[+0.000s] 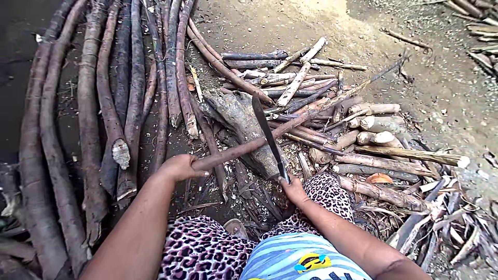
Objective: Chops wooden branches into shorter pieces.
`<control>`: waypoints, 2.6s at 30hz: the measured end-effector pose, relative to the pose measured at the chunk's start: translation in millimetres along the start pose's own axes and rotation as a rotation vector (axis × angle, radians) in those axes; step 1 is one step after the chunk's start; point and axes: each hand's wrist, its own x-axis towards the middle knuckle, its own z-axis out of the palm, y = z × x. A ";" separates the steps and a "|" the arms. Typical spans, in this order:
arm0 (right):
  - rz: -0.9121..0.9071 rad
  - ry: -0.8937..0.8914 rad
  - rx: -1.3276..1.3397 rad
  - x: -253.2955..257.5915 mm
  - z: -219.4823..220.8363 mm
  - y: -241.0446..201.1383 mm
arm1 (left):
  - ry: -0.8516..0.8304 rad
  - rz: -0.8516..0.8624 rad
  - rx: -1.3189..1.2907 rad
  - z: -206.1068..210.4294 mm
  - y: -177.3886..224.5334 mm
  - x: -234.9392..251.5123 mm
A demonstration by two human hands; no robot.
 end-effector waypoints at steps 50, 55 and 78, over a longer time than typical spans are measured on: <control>0.203 -0.254 0.320 -52.8 -28.0 -38.4 | 0.117 -0.106 0.337 16.9 -5.9 22.9; 0.191 -0.236 0.338 -49.9 -56.6 -48.2 | 0.203 -0.110 0.330 23.3 -0.2 29.2; -1.230 0.248 0.264 -117.3 -96.1 -198.5 | -0.040 -0.061 0.314 -3.4 -11.9 61.3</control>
